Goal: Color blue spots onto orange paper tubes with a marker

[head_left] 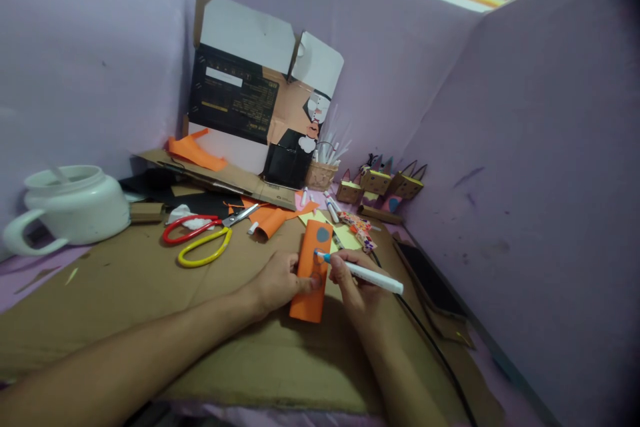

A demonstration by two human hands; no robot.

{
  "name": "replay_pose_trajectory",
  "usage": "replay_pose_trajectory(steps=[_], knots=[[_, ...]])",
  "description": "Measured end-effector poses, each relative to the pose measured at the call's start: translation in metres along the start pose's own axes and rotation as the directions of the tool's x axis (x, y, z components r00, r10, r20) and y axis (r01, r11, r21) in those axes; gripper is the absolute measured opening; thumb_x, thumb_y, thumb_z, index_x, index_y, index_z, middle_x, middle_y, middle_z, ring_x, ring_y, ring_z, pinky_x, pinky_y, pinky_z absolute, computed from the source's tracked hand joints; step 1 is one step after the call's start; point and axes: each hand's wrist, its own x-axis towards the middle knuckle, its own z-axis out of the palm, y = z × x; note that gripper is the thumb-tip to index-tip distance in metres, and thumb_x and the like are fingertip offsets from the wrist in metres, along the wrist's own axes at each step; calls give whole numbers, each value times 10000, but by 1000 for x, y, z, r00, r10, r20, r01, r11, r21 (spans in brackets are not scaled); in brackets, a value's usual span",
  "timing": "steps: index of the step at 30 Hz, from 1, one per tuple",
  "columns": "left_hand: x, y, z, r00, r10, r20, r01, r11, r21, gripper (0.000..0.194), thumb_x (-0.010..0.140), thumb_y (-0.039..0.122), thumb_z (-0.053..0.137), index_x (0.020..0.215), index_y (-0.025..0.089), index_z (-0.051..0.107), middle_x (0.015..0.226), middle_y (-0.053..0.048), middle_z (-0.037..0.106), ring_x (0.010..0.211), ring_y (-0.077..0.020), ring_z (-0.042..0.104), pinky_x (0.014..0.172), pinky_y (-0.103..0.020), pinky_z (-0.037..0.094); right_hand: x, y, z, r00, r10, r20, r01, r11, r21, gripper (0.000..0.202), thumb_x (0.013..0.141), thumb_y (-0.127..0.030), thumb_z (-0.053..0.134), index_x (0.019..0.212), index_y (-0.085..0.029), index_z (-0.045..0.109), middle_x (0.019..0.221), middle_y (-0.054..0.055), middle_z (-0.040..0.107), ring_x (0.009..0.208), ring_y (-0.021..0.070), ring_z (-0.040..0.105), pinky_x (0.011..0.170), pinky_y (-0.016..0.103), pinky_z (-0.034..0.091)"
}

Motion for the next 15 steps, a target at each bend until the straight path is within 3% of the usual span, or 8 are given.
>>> replay_pose_trajectory(steps=[15], knots=[[0, 3, 1, 1000, -18, -21, 17, 999, -38, 371, 493, 318, 804, 772, 114, 668, 725, -15, 647, 680, -156, 547, 635, -253, 421, -2, 3, -1, 999, 40, 22, -40, 999, 25, 189, 844, -319, 604, 722, -184, 652, 566, -9, 616, 510, 126, 573, 489, 225, 438]])
